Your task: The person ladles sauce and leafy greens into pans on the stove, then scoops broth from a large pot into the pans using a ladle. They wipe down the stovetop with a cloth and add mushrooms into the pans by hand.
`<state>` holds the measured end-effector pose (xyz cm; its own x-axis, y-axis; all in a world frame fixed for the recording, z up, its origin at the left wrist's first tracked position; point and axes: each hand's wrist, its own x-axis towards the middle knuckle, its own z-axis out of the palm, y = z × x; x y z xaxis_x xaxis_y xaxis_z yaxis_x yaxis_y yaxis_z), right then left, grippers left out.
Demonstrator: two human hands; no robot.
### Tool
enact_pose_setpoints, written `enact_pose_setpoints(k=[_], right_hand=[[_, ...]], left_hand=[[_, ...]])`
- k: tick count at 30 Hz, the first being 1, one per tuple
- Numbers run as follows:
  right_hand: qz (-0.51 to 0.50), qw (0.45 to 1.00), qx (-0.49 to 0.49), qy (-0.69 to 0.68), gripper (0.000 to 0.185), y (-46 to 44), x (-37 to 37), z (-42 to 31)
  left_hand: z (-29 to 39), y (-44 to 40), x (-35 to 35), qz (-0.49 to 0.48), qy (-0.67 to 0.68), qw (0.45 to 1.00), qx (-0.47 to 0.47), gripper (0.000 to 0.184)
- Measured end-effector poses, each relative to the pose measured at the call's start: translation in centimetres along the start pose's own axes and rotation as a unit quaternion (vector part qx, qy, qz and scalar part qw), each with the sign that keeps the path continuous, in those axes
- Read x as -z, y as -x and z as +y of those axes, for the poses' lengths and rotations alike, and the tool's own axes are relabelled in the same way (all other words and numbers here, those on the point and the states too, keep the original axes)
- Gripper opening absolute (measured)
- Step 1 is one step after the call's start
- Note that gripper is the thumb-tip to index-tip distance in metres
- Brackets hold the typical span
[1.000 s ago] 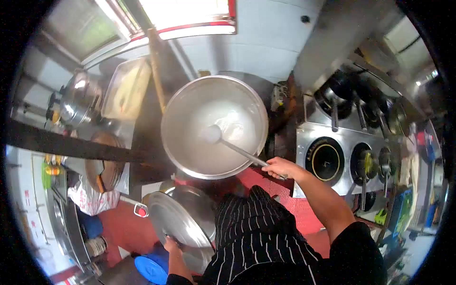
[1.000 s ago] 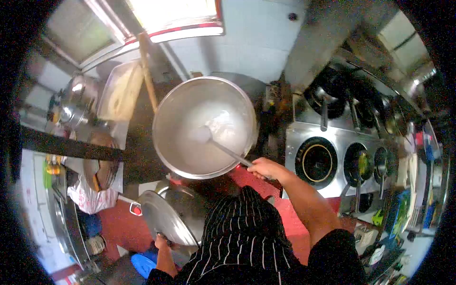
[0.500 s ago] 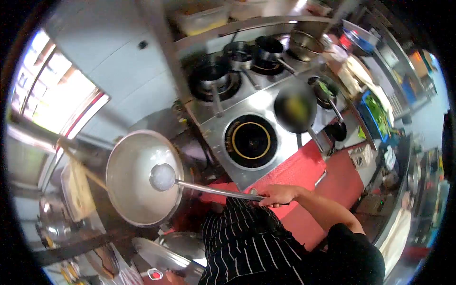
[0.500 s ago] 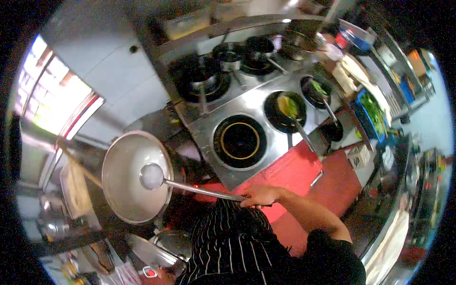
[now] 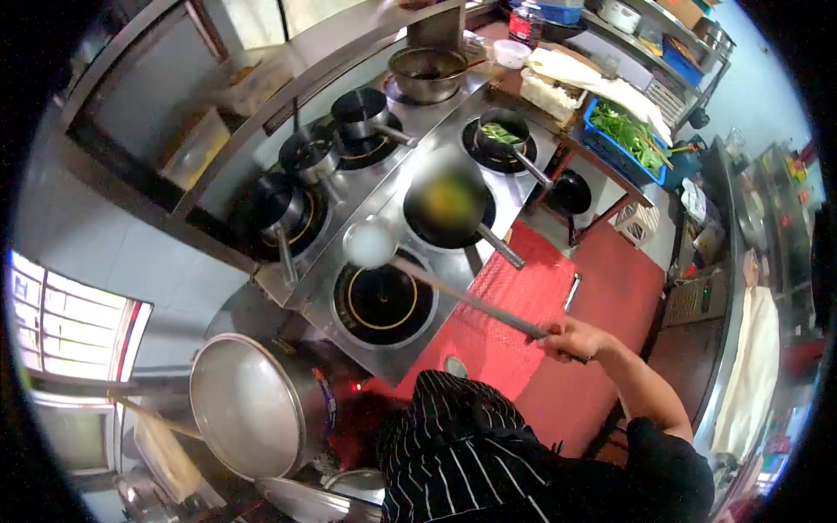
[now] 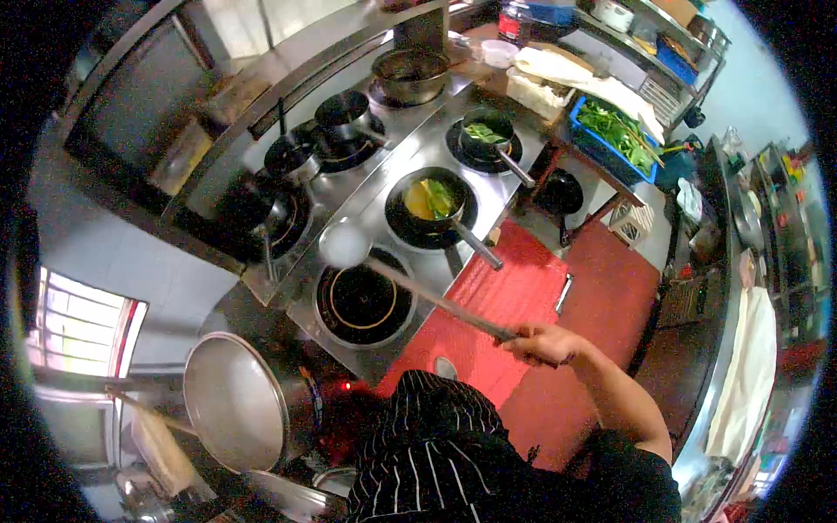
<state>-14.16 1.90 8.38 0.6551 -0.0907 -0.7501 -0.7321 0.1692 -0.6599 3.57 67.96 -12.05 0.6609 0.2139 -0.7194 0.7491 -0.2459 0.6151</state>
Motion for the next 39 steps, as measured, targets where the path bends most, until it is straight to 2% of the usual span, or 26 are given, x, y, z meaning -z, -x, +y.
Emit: enact_pose_setpoints(k=[1,4,5,7,10,13,16,19,20,21,22,23,25,26,28,31,35,37,38,39], right_hand=[[0.005,1.000,0.004,-0.004,0.038,0.1,1.3,-0.1],[0.132,0.991,0.023,-0.001,0.034,0.6,4.8,-1.5],[0.136,0.987,0.060,-0.064,0.029,-0.5,7.0,-0.2],[0.175,0.974,0.122,-0.076,0.022,-1.5,10.0,-0.4],[0.254,0.956,0.121,-0.078,0.018,-2.8,14.6,-1.8],[0.332,0.934,0.122,-0.040,0.021,-4.6,19.2,-2.7],[0.370,0.922,0.115,-0.013,0.024,-5.9,22.2,-4.7],[0.443,0.887,0.071,0.111,0.024,-8.4,25.5,-4.4],[0.443,0.887,0.072,0.111,0.024,-9.3,26.8,-3.9],[0.472,0.857,0.070,0.193,0.026,-9.7,27.4,-3.8],[0.497,0.820,0.068,0.274,0.029,-10.1,27.9,-3.6],[0.497,0.821,0.069,0.274,0.029,-10.5,28.2,-3.2],[0.552,0.759,0.107,0.329,0.026,-10.0,27.5,-3.3],[0.552,0.759,0.107,0.329,0.026,-9.8,27.3,-3.5],[0.575,0.718,0.086,0.384,0.022,-9.2,26.9,-3.7],[0.580,0.699,0.038,0.416,0.019,-7.4,25.1,-5.0],[0.584,0.689,0.033,0.428,0.020,-6.6,23.0,-5.1],[0.601,0.702,0.145,0.353,0.025,-8.2,23.2,-3.0],[0.570,0.735,0.188,0.316,0.031,-8.9,23.8,-1.9],[0.564,0.736,0.191,0.323,0.031,-8.6,22.4,-2.3]], left_hand=[[0.7,0.0,-0.8,-0.008,-0.004,1.000,-0.004,0.038],[2.4,0.3,-3.0,-0.027,-0.020,0.999,-0.007,0.038],[2.7,0.5,-3.5,-0.030,-0.026,0.999,-0.007,0.038],[3.5,0.8,-4.4,-0.034,-0.032,0.999,-0.006,0.038],[4.3,1.2,-5.3,-0.035,-0.038,0.999,-0.005,0.038],[4.8,1.7,-5.8,-0.032,-0.039,0.999,-0.005,0.038],[5.0,2.1,-6.2,-0.032,-0.044,0.999,0.000,0.038],[5.2,2.4,-6.3,-0.031,-0.044,0.999,0.002,0.037],[5.2,2.4,-6.3,-0.030,-0.043,0.999,0.002,0.037],[5.1,2.4,-6.3,-0.030,-0.043,0.999,0.004,0.037],[5.0,2.3,-6.2,-0.029,-0.042,0.999,0.004,0.037],[4.9,2.2,-6.1,-0.029,-0.040,0.999,0.005,0.037],[4.8,2.2,-5.8,-0.028,-0.038,0.999,0.006,0.037],[4.7,2.2,-5.7,-0.027,-0.034,0.999,0.004,0.037],[4.4,2.2,-5.4,-0.028,-0.029,0.999,0.006,0.037],[3.9,2.1,-4.7,-0.029,-0.018,0.999,0.009,0.037],[2.4,1.6,-2.6,-0.023,0.010,1.000,0.014,0.038],[1.6,1.7,-1.2,-0.019,0.027,0.999,0.019,0.038],[1.0,1.7,-0.3,-0.014,0.037,0.999,0.022,0.038],[0.1,1.6,0.8,-0.011,0.049,0.998,0.024,0.038]])
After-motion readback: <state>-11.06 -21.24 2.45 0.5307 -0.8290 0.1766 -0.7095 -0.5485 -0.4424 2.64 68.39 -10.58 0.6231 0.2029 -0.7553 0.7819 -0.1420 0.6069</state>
